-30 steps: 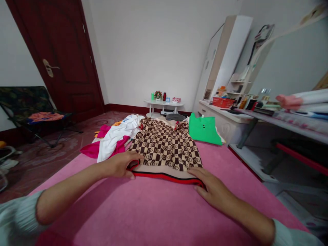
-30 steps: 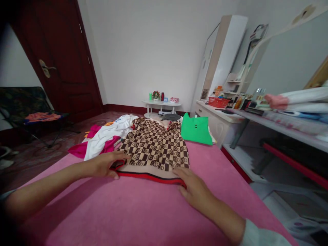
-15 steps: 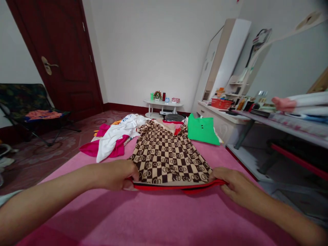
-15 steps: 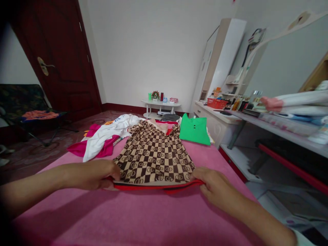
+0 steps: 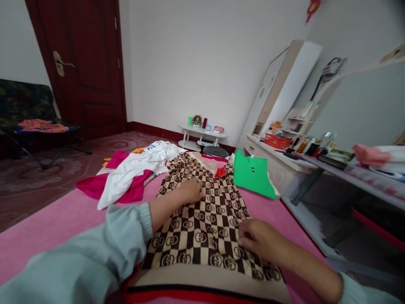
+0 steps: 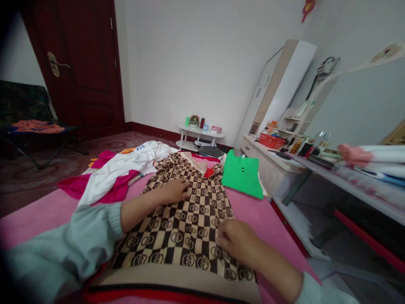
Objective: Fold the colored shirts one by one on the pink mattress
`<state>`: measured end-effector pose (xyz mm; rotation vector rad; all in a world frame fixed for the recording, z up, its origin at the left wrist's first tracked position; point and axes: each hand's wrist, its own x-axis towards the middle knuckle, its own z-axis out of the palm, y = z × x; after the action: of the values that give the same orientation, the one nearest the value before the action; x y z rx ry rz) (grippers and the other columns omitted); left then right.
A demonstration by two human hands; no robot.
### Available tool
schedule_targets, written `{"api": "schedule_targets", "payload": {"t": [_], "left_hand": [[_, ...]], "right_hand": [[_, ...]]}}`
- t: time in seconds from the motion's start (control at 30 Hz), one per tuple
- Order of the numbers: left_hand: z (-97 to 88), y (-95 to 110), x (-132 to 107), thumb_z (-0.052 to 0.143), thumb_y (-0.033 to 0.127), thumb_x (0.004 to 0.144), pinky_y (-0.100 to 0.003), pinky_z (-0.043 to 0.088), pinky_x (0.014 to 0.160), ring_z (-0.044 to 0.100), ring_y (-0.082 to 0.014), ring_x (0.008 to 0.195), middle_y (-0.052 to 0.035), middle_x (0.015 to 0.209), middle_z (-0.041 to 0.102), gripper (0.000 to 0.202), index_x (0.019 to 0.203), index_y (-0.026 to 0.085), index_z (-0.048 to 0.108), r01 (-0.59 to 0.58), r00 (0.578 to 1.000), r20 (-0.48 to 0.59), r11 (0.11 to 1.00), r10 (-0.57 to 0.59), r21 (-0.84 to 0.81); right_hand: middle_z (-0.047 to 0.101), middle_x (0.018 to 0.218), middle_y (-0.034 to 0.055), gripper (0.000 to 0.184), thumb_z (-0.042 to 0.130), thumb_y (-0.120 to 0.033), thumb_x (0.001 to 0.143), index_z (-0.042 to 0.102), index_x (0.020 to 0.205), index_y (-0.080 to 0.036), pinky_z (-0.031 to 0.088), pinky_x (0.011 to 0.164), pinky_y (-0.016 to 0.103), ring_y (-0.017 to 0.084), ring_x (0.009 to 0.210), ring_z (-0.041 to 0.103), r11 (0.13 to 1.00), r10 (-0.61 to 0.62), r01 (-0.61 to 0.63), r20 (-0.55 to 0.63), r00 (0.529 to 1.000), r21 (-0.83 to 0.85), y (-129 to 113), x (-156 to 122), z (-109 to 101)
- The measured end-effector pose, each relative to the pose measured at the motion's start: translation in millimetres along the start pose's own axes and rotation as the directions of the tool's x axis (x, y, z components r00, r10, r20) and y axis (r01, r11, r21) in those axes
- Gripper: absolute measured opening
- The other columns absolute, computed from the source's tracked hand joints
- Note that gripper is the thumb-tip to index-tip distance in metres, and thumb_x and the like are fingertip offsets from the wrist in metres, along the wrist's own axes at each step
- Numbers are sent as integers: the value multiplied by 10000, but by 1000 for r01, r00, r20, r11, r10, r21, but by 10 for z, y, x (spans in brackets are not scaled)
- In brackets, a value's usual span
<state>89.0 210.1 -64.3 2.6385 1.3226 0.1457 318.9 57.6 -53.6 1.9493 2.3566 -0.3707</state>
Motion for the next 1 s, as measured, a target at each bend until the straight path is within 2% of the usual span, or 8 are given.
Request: {"api": "schedule_targets", "payload": {"t": [0.2, 0.4, 0.57, 0.67, 0.7, 0.77, 0.87, 1.0], "left_hand": [[477, -425, 357, 291, 607, 915, -503, 149, 1143, 158, -323, 1438, -120, 1566, 216, 708, 1472, 172, 321, 144, 979, -135, 987, -152, -66], [516, -470, 392, 263, 677, 884, -506, 151, 1146, 133, -317, 1446, -89, 1572, 199, 747, 1469, 219, 344, 139, 977, -146, 985, -152, -98], [495, -451, 390, 220, 690, 882, -496, 139, 1154, 116, -299, 1452, -74, 1570, 209, 764, 1471, 219, 341, 144, 978, -136, 985, -156, -94], [499, -452, 390, 211, 688, 884, -496, 145, 1154, 113, -291, 1453, -67, 1571, 205, 758, 1469, 224, 341, 151, 978, -128, 984, -162, -92], [501, -454, 389, 210, 688, 883, -496, 146, 1154, 115, -289, 1453, -64, 1571, 207, 756, 1469, 229, 341, 152, 978, -128, 984, -163, -92], [503, -457, 388, 206, 690, 882, -498, 149, 1154, 122, -286, 1452, -63, 1572, 204, 756, 1470, 233, 337, 150, 978, -131, 984, -162, -92], [492, -455, 384, 198, 691, 881, -500, 151, 1153, 119, -289, 1453, -71, 1577, 176, 768, 1472, 220, 336, 147, 978, -136, 985, -159, -94], [479, -446, 386, 210, 693, 878, -505, 137, 1154, 110, -298, 1453, -73, 1580, 163, 775, 1474, 213, 334, 153, 980, -116, 984, -162, -89]], "right_hand": [[603, 1062, 81, 214, 477, -164, 823, 608, 991, -185, 418, 816, 266, 184, 944, 576, 991, -96, 67, -262, 960, -115, 172, 742, -15], [618, 1072, 105, 282, 433, -130, 859, 623, 1067, -154, 398, 914, 295, 207, 1032, 551, 955, -210, 134, -282, 936, -264, 282, 1657, -42], [623, 1197, 96, 355, 609, -204, 784, 624, 1137, -167, 395, 941, 288, 211, 1090, 556, 977, -184, 150, -246, 952, -153, 566, 2419, -466], [429, 1414, 228, 563, 547, -264, 859, 425, 1360, -38, 305, 1038, 337, 241, 1295, 401, 992, 120, -118, -606, 786, 43, 780, 2696, -708], [384, 1423, 281, 577, 474, -281, 901, 361, 1384, 15, 291, 1045, 368, 258, 1313, 375, 979, 199, -180, -669, 716, 98, 820, 2723, -735], [417, 1374, 312, 543, 397, -287, 931, 368, 1357, 49, 307, 1027, 384, 275, 1278, 411, 968, 246, -215, -689, 682, 132, 834, 2658, -689], [583, 1230, 160, 334, 494, -254, 875, 587, 1158, -103, 371, 951, 299, 220, 1125, 533, 990, 133, -131, -632, 763, 50, 742, 2291, -435], [648, 1059, 45, 203, 451, -286, 889, 631, 958, -224, 410, 712, 272, 175, 860, 616, 980, 111, -186, -571, 814, -74, 655, 1610, -62]]}}
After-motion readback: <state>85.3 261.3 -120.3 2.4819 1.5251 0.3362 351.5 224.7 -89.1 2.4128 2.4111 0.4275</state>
